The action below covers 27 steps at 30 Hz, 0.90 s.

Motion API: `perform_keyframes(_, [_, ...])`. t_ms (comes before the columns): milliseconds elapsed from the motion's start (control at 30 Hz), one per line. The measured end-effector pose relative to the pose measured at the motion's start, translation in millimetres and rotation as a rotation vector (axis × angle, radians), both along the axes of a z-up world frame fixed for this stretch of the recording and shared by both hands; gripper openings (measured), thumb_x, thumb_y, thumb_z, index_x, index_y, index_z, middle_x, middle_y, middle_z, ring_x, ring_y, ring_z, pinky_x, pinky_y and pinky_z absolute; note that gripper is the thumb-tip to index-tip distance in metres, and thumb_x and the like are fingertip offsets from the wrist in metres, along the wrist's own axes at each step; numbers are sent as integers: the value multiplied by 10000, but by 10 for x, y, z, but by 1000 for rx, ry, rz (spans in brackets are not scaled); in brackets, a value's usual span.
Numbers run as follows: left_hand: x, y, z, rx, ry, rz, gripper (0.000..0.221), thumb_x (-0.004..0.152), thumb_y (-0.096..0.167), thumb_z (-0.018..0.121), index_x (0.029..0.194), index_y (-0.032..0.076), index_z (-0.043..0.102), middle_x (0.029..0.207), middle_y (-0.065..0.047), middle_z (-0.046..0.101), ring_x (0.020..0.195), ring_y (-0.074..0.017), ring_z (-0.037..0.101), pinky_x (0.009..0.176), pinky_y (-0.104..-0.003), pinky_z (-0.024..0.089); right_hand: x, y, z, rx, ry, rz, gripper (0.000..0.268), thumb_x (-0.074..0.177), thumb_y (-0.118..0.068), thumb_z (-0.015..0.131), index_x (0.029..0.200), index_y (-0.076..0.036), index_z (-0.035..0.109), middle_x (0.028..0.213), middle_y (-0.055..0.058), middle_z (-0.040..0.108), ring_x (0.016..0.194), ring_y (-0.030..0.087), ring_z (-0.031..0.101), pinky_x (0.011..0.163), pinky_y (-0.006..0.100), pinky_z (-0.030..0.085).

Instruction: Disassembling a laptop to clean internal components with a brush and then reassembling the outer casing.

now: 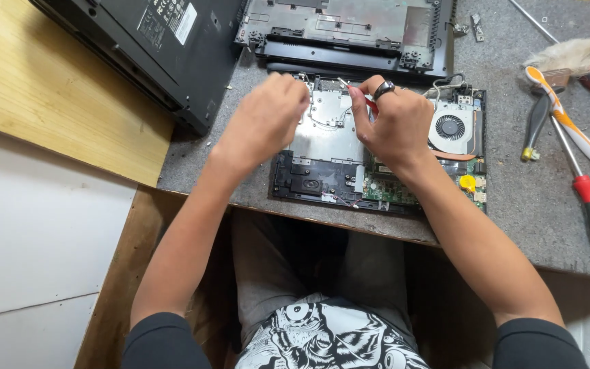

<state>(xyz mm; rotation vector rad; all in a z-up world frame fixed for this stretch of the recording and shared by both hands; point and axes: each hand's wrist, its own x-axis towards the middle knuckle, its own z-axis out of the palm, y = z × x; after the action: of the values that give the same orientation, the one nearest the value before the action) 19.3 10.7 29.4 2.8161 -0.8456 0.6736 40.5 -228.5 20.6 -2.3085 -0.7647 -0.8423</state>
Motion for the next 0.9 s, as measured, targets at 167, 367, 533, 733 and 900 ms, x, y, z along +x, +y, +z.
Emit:
perform_keyframes(167, [0,280,194,-264,235,124,68,1023,25,600,966,54,577,855,-93,626,793,-264,603,677,-399,499,31,10,-52,-13,-60,-47,213,1074,-244,688,892,-135,678,522,-35,485,436,147,486,460,301,328])
perform_keyframes(367, [-63,412,33,-384,229,237,41,964,36,648,960,35,608,831,-159,688,809,-332,721,676,-427,576,-21,59,-15,-15,38,-36,200,1020,-249,667,875,-113,686,470,4,487,411,199,515,492,303,413])
perform_keyframes(533, [78,448,-156,-420,244,304,35,938,73,685,941,69,649,811,-112,714,793,-295,738,671,-399,588,-42,49,35,9,92,-40,188,996,-251,663,874,-111,696,486,33,518,426,216,544,502,321,446])
perform_keyframes(733, [131,474,-249,-469,194,281,93,865,29,742,922,78,689,822,-108,727,804,-287,735,693,-401,592,-44,59,25,1,122,-34,200,988,-283,643,878,-123,696,476,34,519,438,241,575,503,334,474])
perform_keyframes(900, [200,599,-592,-639,209,297,145,879,81,776,983,182,764,833,-39,739,796,-192,705,701,-289,582,-71,71,105,22,244,-13,215,1003,-257,622,892,-100,718,496,44,550,442,185,557,523,307,475])
